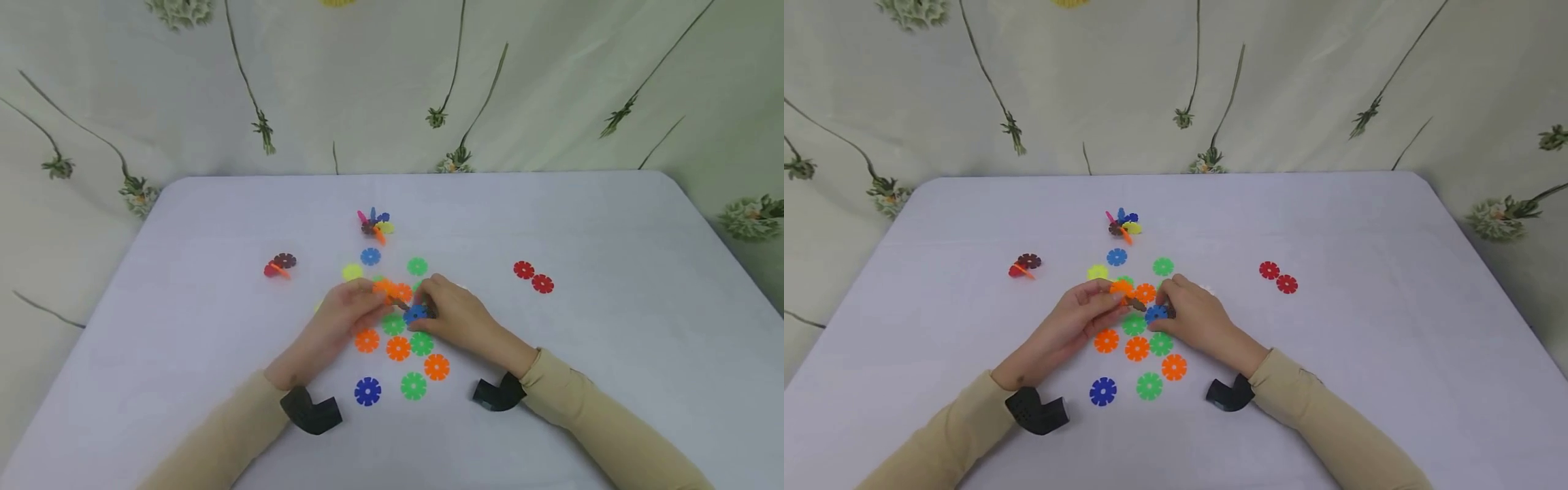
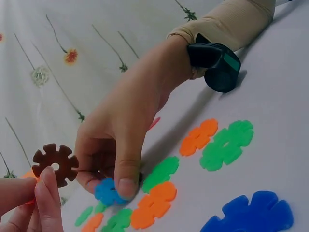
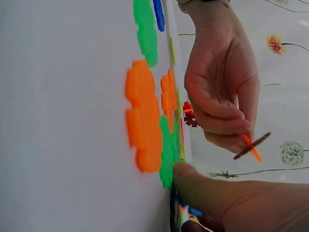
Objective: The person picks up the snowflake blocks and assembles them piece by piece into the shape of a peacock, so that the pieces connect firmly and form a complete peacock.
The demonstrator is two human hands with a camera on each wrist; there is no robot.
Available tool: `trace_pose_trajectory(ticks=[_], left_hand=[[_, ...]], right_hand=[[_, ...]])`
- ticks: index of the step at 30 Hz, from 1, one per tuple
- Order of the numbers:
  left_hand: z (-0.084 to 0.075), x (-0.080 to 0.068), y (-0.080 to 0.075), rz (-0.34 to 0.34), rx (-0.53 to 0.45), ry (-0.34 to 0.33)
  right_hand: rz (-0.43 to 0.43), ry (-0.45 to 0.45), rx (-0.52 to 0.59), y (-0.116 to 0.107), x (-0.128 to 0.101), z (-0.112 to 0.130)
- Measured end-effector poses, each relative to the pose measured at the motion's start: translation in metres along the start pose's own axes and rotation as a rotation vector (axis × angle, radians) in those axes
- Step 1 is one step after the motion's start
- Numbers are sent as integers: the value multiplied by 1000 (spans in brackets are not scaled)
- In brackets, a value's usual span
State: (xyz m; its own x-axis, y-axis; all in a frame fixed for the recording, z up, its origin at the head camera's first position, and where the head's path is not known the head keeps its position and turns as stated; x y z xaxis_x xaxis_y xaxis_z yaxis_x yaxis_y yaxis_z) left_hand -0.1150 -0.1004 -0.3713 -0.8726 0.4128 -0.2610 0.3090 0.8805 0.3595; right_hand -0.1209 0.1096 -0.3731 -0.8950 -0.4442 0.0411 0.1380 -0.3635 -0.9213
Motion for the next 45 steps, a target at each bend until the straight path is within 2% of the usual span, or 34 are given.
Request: trace_pose_trajectory(ticks=[3, 6, 9, 11, 15, 22, 29, 33, 37, 39, 40, 42, 45], left_hand=[[5, -2, -2, 40, 86, -11], [8, -3, -1, 73, 127, -34], [9, -4, 2, 94, 76, -54], [10, -4, 4, 111, 5, -59], [11, -5, 7, 123, -130, -75], [12, -7, 13, 43, -224, -118], [12, -10, 18, 7, -212, -142], [14, -9, 21, -5, -213, -132], [9, -9, 18, 17, -169, -107], [3, -9, 14, 37, -36, -46], [1, -8, 12, 32, -15, -22], [-2, -6, 7, 23, 15, 23], [-3, -2, 2, 6, 26, 38]], right_hand=[[-43, -33, 88, 0, -2, -6], [-139, -70, 246, -4, -8, -13], [-228, -116, 437, -8, -15, -15], [-247, -153, 551, -9, -17, -13], [-239, -198, 627, -8, -19, -6], [-305, -197, 560, -1, -21, 0], [-438, -249, 460, 7, -24, 5], [-468, -295, 441, 8, -26, 8], [-389, -289, 448, 0, -22, 6], [-324, -243, 435, -8, -16, 0], [-296, -209, 418, -12, -12, -3], [-247, -126, 351, -17, -3, -11], [-148, -12, 195, -20, 12, -19]])
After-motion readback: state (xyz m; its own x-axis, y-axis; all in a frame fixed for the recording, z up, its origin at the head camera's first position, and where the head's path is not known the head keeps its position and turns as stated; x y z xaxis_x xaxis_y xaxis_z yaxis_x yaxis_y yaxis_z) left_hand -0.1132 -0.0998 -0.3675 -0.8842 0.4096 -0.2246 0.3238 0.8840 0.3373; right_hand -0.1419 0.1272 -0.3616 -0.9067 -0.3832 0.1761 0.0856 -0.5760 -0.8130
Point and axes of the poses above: each hand's wrist, its own x-axis towards the middle knuckle, its own y-axis out of the palm, z = x × y, the point moved 1 cm from there along x, towards the middle knuckle, and after that the axes turned 14 degrees about -x, right-handed, at the moved point
